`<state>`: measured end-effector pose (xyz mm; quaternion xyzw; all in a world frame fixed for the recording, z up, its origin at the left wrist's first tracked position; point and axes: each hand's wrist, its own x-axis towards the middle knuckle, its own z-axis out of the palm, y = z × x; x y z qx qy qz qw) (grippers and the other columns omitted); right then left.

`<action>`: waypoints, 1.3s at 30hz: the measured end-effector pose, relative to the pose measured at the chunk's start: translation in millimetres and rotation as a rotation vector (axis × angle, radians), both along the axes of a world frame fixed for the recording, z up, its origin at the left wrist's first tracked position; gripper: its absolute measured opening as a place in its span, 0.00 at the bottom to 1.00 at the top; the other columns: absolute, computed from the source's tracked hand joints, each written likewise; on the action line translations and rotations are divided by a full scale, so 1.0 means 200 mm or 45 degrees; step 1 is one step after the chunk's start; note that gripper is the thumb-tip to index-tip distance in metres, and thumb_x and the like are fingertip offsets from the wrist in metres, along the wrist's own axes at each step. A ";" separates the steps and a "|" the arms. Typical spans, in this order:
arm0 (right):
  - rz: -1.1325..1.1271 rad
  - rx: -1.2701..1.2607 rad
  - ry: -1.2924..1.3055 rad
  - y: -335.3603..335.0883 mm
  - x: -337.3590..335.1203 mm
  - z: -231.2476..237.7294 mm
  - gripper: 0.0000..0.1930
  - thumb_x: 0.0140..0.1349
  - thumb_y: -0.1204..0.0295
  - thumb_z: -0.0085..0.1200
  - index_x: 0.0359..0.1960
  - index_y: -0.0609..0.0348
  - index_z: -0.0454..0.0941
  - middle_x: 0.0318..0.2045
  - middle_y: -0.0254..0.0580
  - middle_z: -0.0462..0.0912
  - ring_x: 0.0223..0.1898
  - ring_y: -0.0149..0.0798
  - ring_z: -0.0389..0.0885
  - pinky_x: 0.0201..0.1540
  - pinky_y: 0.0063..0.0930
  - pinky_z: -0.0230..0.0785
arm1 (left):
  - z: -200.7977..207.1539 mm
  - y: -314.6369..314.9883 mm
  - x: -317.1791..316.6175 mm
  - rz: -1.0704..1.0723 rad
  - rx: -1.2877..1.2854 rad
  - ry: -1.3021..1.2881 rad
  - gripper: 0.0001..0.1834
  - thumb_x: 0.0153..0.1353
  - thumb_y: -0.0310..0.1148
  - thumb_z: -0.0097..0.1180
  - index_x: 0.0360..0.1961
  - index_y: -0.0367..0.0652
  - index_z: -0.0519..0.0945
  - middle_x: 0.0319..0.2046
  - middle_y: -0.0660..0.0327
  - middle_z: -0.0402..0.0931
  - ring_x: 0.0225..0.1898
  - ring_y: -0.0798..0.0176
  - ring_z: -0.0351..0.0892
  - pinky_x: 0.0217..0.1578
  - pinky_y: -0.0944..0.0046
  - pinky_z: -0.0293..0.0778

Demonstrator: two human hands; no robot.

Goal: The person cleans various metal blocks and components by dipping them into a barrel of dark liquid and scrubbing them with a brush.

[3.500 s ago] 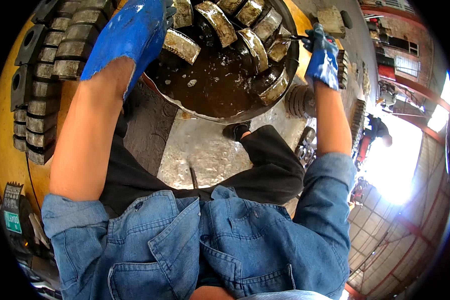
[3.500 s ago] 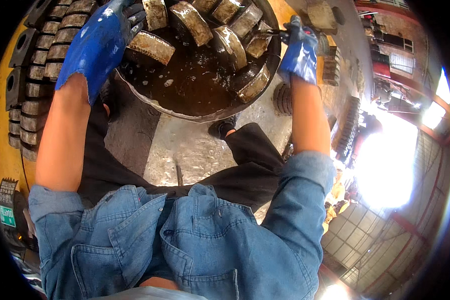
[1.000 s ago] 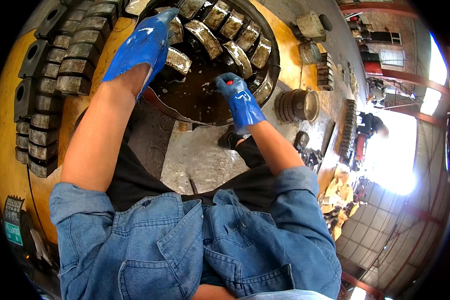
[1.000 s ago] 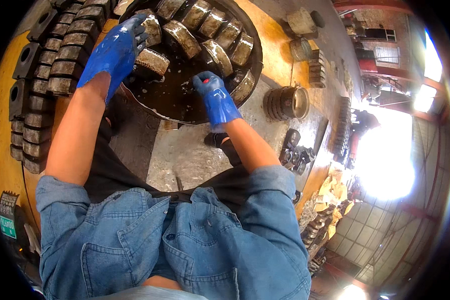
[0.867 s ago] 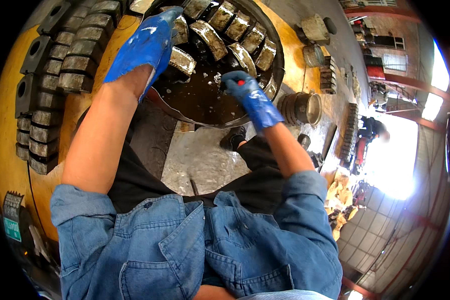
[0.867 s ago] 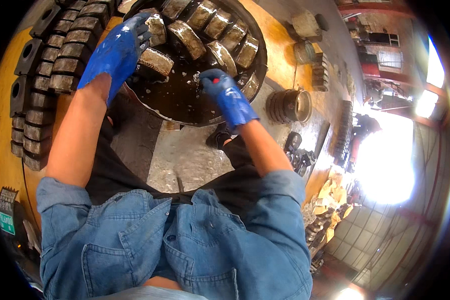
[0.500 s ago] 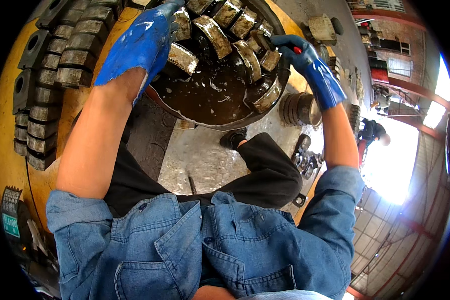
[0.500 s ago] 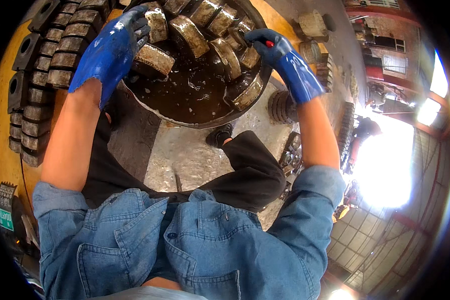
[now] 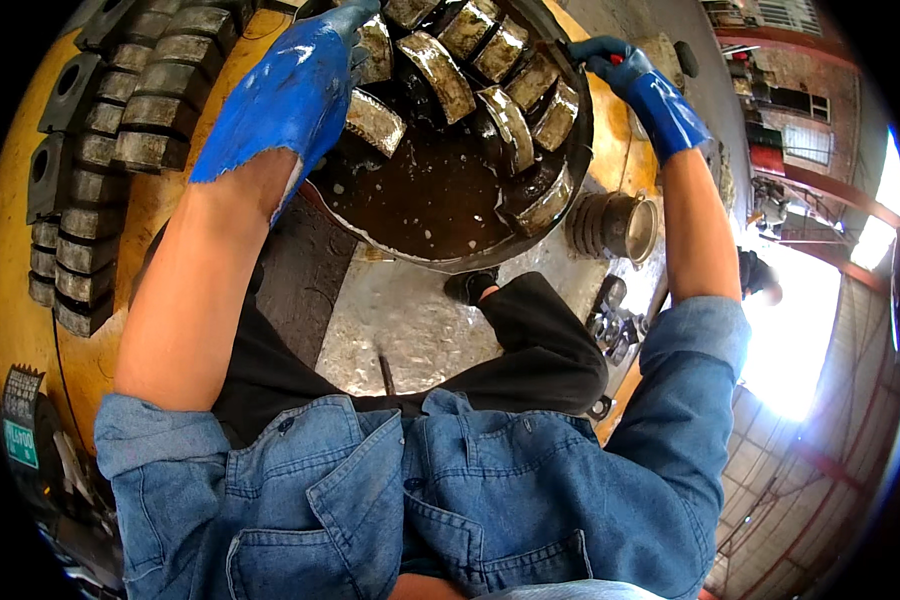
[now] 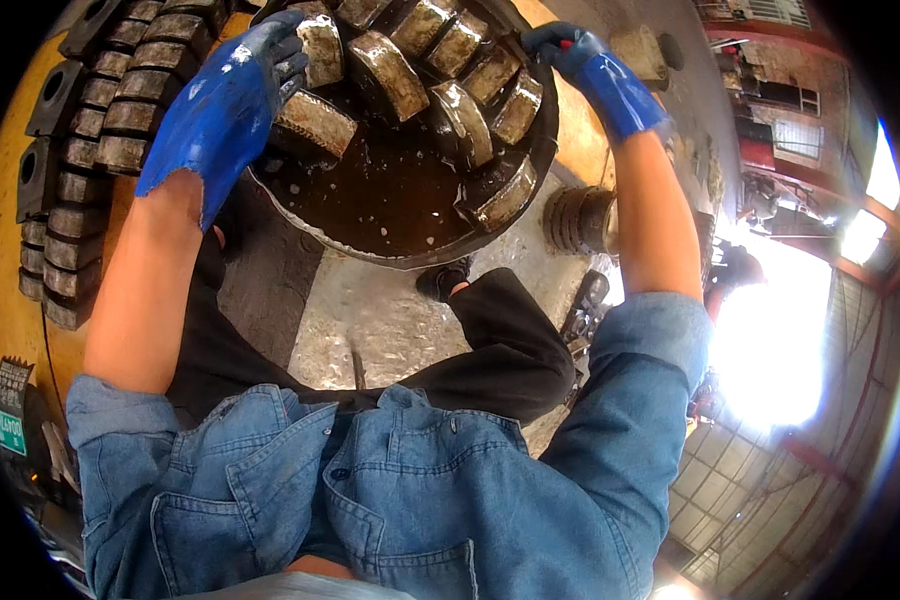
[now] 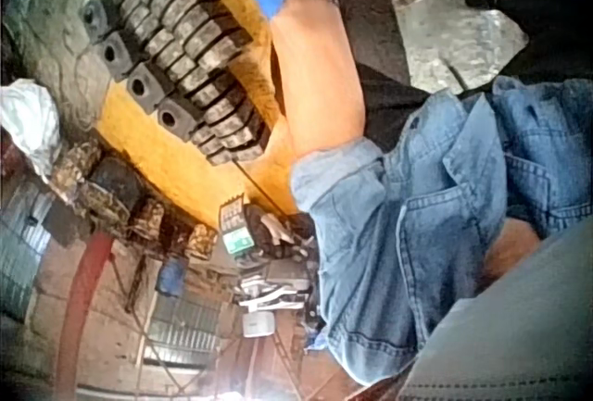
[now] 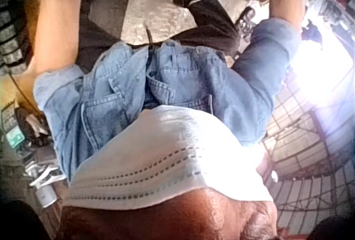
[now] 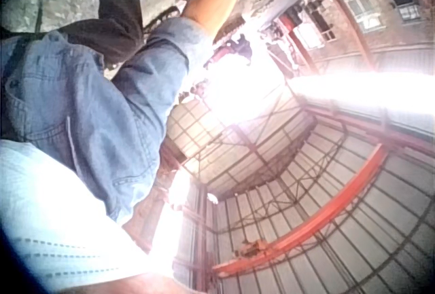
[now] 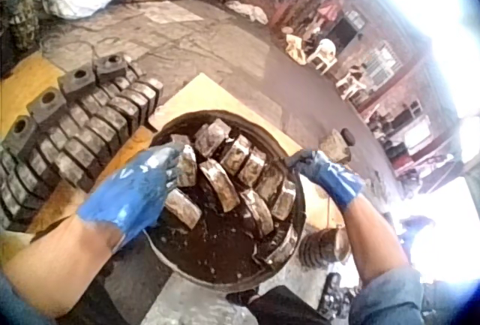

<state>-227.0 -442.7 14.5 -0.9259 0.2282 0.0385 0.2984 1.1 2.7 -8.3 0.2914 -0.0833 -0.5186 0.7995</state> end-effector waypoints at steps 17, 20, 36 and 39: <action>0.040 0.047 -0.040 0.71 0.16 -0.20 0.14 0.60 0.82 0.59 0.43 0.50 0.91 0.49 0.36 0.91 0.49 0.36 0.88 0.54 0.28 0.80 | 0.02 0.01 0.07 0.037 0.249 -0.284 0.22 0.76 0.36 0.48 0.65 0.37 0.75 0.54 0.55 0.81 0.54 0.61 0.81 0.57 0.63 0.76; 0.016 -0.027 0.028 0.93 0.10 -0.13 0.11 0.64 0.77 0.61 0.45 0.51 0.90 0.49 0.38 0.91 0.52 0.37 0.88 0.58 0.30 0.79 | 0.03 0.03 0.07 0.043 0.273 -0.311 0.22 0.75 0.36 0.49 0.65 0.37 0.75 0.55 0.54 0.81 0.54 0.60 0.81 0.57 0.63 0.75; -0.276 0.053 -0.173 0.41 0.68 -0.18 0.15 0.58 0.79 0.56 0.44 0.54 0.91 0.35 0.32 0.89 0.30 0.26 0.80 0.34 0.24 0.74 | 0.03 0.04 0.11 0.052 0.310 -0.321 0.24 0.72 0.37 0.53 0.65 0.37 0.75 0.56 0.52 0.81 0.55 0.58 0.81 0.58 0.61 0.75; -0.239 0.090 -0.066 0.45 0.62 -0.20 0.16 0.55 0.79 0.56 0.44 0.57 0.90 0.37 0.34 0.90 0.33 0.28 0.81 0.36 0.24 0.74 | 0.03 0.03 0.11 0.050 0.317 -0.335 0.24 0.72 0.37 0.54 0.65 0.37 0.75 0.56 0.52 0.81 0.55 0.58 0.81 0.58 0.61 0.75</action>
